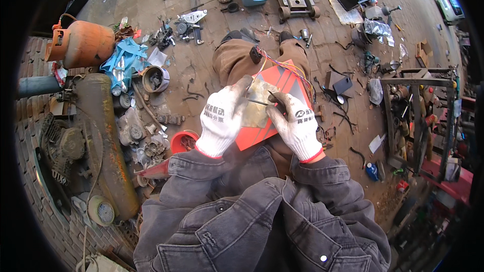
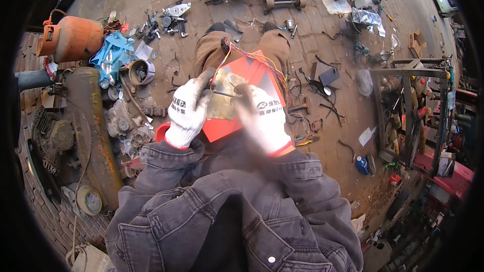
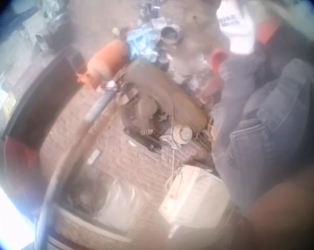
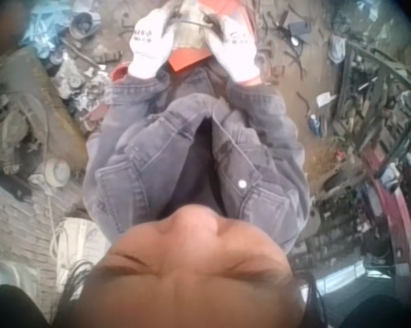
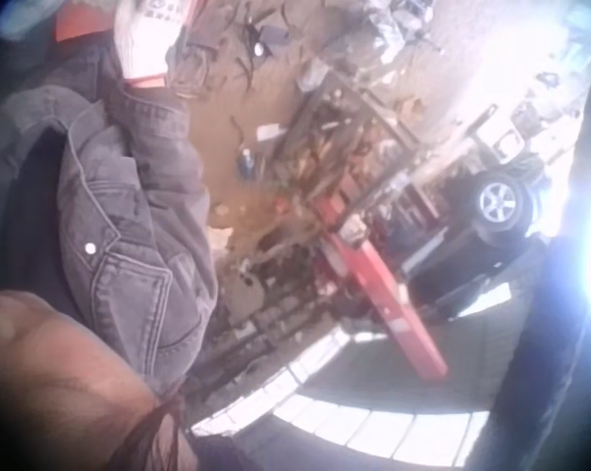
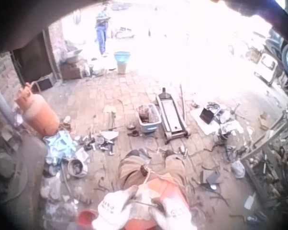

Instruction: The person sits on the ground and repeatedly strips the insulation from a black wire using a small knife. The wire is held against a red box while the person scrapes and cuts the outer layer to expose the inner conductor.

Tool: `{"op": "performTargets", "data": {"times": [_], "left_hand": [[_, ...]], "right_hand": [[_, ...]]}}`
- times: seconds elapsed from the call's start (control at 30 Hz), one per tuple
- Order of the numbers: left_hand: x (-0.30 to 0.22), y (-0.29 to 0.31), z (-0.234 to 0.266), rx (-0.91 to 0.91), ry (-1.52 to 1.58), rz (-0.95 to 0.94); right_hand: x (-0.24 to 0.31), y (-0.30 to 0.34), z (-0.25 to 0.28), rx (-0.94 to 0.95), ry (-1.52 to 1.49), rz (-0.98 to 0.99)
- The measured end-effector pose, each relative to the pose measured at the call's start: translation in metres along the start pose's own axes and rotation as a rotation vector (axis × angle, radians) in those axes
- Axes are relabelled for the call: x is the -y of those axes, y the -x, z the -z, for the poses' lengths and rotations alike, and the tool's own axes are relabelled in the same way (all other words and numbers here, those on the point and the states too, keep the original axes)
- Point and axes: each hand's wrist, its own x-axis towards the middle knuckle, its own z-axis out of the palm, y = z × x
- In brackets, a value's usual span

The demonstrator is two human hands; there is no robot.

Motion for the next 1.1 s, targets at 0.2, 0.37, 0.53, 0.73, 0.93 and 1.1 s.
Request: {"op": "performTargets", "data": {"times": [0.2, 0.37, 0.53, 0.73, 0.93, 1.1], "left_hand": [[0.006, -0.012, 0.016, 0.121, -0.259, -0.307], [0.022, -0.021, 0.01, 0.086, -0.385, -0.352], [0.036, -0.021, 0.002, 0.046, -0.333, -0.39], [0.042, -0.021, 0.001, 0.094, -0.197, -0.345], [0.048, -0.023, 0.0, 0.064, -0.166, -0.386], [0.047, -0.023, 0.0, 0.109, -0.107, -0.213]], "right_hand": [[-0.014, 0.006, 0.005, -0.006, 0.214, 0.224], [-0.014, 0.006, 0.004, -0.031, 0.244, 0.338], [0.003, 0.002, 0.008, 0.112, 0.206, -0.053], [0.014, -0.009, 0.014, 0.171, 0.176, 0.061], [0.007, -0.02, 0.001, 0.251, 0.235, 0.059], [0.006, -0.021, -0.001, 0.238, 0.183, 0.055]]}}
